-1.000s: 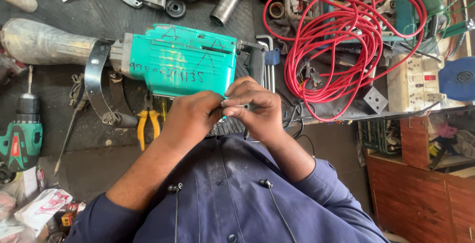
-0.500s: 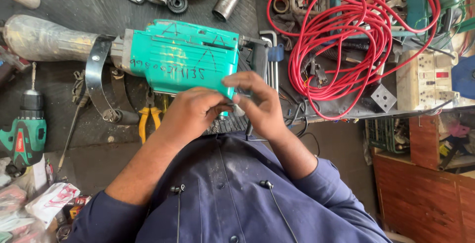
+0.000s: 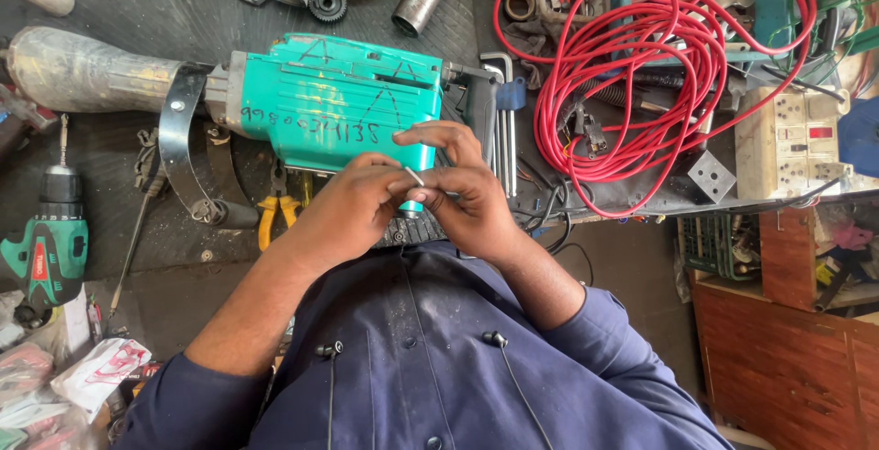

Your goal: The person repairs a teal demolition hammer on a cluttered workbench. They detach and reposition the side handle, unscrew a red-handled screwdriver bit from a component, use hex keys and pliers to loosen fasteners, and fit a small fitting into the machine's front port, tightening it by hand.

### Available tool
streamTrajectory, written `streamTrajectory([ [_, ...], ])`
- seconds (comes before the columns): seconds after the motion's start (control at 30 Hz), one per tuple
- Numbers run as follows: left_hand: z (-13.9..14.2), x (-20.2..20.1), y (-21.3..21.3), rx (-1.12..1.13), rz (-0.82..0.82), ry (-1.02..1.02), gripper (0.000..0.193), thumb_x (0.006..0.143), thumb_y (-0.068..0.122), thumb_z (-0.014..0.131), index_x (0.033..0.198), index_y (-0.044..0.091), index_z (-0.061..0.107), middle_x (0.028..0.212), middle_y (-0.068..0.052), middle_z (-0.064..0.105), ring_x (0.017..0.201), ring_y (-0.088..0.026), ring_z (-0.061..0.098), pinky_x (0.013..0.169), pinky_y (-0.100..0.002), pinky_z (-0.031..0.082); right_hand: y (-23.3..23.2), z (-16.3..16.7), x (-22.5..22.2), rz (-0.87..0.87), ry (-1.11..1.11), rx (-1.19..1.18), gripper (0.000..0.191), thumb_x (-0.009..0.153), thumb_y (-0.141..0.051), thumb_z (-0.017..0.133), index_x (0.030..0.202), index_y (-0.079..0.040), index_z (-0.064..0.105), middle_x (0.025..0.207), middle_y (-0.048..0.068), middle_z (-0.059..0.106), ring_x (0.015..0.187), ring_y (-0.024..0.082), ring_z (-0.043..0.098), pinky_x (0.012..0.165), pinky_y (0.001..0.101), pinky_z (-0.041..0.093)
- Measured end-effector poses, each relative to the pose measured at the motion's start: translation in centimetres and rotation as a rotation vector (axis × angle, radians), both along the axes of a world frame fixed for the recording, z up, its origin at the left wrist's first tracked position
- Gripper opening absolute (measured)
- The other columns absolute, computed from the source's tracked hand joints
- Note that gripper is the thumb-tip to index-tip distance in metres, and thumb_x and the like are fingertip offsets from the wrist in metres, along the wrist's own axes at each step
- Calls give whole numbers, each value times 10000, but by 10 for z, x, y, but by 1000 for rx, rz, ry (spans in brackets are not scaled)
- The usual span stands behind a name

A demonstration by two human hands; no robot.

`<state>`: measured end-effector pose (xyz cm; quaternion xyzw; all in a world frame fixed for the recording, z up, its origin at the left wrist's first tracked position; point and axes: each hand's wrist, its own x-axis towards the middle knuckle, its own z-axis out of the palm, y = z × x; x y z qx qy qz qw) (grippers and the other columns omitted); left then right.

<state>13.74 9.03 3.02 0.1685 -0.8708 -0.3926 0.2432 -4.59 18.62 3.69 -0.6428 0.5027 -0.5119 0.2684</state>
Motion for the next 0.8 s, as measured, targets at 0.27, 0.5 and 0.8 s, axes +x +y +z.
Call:
streamTrajectory([
  [0.27, 3, -1, 1, -84, 181, -57, 217, 791, 117, 850, 923, 86, 681, 896, -56, 727, 909, -303, 712, 912, -441, 514, -6, 1, 7, -61, -29, -27, 178, 869, -153, 833, 1038, -127, 788, 1283, 30, 671, 1326, 271, 558, 1199, 453, 420],
  [0.5, 12, 1, 0, 11, 90, 63, 253, 843, 15, 756, 1084, 62, 694, 1011, -85, 721, 984, -336, 701, 812, -424, 555, 0, -3, 6, -57, 40, -19, 150, 957, -47, 713, 1100, -82, 741, 1318, 71, 636, 1330, 290, 554, 1180, 449, 402],
  [0.8, 25, -8, 9, 13, 255, 37, 318, 780, 240, 886, 845, 59, 633, 843, -48, 713, 758, -265, 722, 638, -364, 539, 4, -23, -9, -195, 192, 49, 246, 799, -60, 775, 1043, -84, 752, 1161, 66, 668, 1159, 254, 613, 1011, 391, 462],
])
